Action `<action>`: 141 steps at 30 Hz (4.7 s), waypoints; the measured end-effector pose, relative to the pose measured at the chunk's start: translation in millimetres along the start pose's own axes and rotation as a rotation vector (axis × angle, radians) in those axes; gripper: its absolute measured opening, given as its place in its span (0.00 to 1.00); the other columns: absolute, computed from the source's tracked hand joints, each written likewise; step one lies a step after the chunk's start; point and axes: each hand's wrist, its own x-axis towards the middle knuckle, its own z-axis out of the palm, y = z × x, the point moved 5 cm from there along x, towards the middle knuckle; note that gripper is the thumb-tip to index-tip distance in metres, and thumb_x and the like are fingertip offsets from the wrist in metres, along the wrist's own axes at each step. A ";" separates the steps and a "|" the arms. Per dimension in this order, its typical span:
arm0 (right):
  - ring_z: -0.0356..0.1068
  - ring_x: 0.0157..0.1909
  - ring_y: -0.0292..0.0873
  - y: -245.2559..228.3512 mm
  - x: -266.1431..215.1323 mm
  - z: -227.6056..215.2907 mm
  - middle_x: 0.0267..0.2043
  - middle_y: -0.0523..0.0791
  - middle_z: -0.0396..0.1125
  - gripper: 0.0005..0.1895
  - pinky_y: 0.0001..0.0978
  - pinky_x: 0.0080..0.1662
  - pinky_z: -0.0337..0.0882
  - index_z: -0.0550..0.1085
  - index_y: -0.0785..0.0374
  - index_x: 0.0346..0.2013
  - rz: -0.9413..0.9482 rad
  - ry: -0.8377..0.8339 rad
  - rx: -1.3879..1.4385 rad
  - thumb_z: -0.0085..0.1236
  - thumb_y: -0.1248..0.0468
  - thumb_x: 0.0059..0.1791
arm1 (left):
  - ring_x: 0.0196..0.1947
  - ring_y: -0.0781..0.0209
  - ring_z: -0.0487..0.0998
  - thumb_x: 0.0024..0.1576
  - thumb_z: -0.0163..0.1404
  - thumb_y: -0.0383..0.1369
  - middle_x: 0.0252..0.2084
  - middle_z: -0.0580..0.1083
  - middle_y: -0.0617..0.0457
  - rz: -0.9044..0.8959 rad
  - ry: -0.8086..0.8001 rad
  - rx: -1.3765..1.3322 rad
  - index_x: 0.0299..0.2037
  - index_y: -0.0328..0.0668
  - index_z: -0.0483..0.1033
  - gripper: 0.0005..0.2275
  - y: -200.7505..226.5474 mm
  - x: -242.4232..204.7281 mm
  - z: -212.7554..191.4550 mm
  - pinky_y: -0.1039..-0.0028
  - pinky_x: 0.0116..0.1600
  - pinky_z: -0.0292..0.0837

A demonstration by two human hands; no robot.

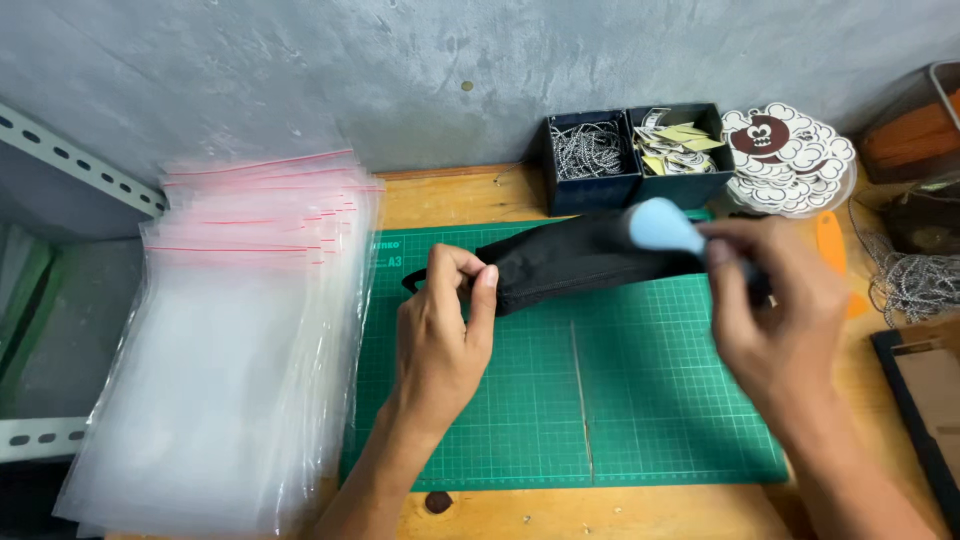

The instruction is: The person cleans a black crossbody bag with a light blue brush, then attaches and adjusts the shoulder strap. They secure a metal clasp and attach a decorative keychain to the bag's zipper pull.

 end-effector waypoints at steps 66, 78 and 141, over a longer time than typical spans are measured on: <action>0.79 0.42 0.38 49.4 18.2 22.2 0.39 0.40 0.78 0.09 0.31 0.46 0.73 0.80 0.57 0.33 -0.110 -0.522 0.168 0.76 0.61 0.51 | 0.31 0.40 0.78 0.72 0.53 0.33 0.36 0.79 0.52 0.108 -0.415 0.227 0.44 0.43 0.71 0.06 -43.7 18.2 -50.9 0.56 0.47 0.71; 0.80 0.43 0.36 53.7 8.0 31.9 0.41 0.35 0.78 0.10 0.28 0.50 0.73 0.84 0.50 0.36 -0.023 -0.785 0.243 0.80 0.56 0.47 | 0.60 0.44 0.79 0.72 0.53 0.32 0.63 0.77 0.47 0.289 -0.185 0.198 0.57 0.43 0.85 0.10 -24.9 18.5 -25.9 0.53 0.64 0.71; 0.73 0.44 0.42 58.0 40.0 28.4 0.48 0.45 0.78 0.18 0.35 0.46 0.65 0.86 0.57 0.62 0.171 -0.376 0.047 0.60 0.72 0.59 | 0.32 0.58 0.84 0.66 0.64 0.41 0.30 0.84 0.61 -0.279 -0.700 0.314 0.31 0.48 0.79 0.13 -53.5 -1.6 -28.4 0.63 0.41 0.73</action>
